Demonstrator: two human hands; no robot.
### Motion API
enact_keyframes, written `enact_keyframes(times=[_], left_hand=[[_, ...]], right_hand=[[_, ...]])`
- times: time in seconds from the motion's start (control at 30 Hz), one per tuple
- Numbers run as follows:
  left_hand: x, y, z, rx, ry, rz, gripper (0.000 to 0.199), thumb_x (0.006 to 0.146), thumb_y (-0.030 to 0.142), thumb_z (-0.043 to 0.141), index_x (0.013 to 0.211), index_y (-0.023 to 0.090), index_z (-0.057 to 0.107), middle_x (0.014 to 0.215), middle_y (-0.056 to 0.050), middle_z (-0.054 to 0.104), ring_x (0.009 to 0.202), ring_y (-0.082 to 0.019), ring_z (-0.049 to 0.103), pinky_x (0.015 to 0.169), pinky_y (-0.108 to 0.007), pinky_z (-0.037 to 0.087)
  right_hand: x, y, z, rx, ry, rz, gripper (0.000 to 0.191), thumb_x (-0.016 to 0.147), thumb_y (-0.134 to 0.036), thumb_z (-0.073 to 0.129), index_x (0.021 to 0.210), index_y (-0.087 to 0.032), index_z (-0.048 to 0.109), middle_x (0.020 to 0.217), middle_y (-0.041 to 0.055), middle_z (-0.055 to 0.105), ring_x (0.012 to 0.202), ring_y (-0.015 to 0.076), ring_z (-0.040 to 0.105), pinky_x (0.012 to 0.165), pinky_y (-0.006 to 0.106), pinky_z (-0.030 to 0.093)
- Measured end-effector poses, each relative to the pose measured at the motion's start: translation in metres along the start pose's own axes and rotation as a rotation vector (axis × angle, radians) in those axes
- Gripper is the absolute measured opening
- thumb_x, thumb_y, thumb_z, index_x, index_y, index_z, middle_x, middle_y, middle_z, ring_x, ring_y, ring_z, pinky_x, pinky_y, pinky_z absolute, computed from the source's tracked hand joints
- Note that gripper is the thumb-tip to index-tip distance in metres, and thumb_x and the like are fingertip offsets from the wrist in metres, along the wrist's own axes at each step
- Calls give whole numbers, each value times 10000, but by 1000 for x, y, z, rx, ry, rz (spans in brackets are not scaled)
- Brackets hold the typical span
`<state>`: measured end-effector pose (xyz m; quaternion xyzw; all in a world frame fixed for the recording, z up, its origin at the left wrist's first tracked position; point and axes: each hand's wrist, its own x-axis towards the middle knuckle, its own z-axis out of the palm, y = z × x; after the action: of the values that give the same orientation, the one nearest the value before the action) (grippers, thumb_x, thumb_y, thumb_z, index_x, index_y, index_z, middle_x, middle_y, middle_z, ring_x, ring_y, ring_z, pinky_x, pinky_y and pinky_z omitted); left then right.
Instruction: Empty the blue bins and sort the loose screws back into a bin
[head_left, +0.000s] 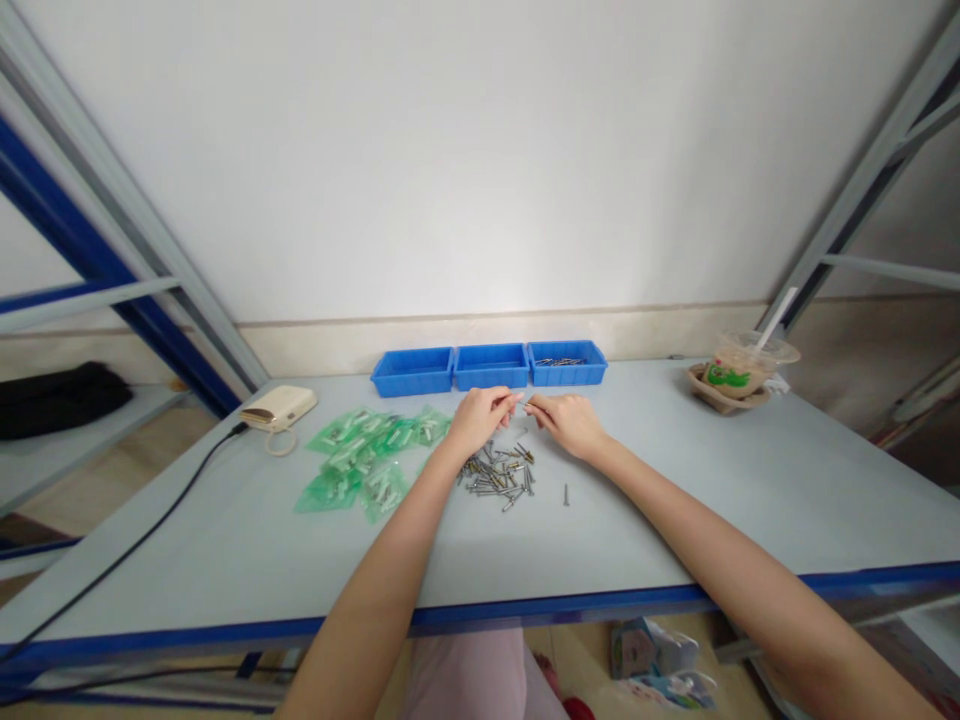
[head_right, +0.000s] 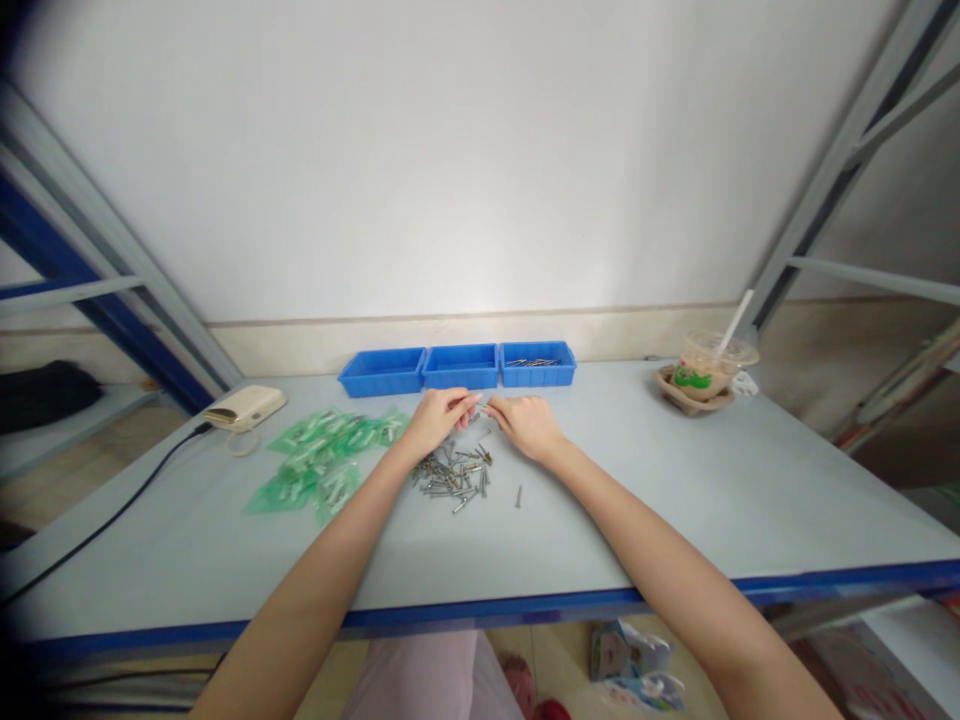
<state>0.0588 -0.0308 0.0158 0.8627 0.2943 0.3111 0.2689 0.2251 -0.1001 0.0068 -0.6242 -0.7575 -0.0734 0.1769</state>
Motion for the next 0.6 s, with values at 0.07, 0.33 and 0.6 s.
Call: enact_keyframes(times=[0.07,0.33,0.6], left_hand=[[0,0,0,13,3,-19,482,875,499,358,590,155,537,484,25,538,469,-96,502,537,-209,363],[1,-10,-4,96,93,-96,554,883,526,299,520,158,501,438,12,508,466,-108,482,548,-223,341],[0,-12,-4,124,106,-111,549,884,509,303,521,158,519,459,0,534,490,-117,504,556,-225,337]], right_hand=[[0,0,-1,11,-3,-3,419,952,-414,277,886,-203,633,767,41,683,660,146,596,571,228,274],[12,19,4,84,152,152,407,940,-406,315,817,-221,656,837,23,695,770,156,612,592,223,310],[55,57,2,46,246,565,385,899,-456,381,1134,-203,553,880,80,679,815,231,608,628,272,370]])
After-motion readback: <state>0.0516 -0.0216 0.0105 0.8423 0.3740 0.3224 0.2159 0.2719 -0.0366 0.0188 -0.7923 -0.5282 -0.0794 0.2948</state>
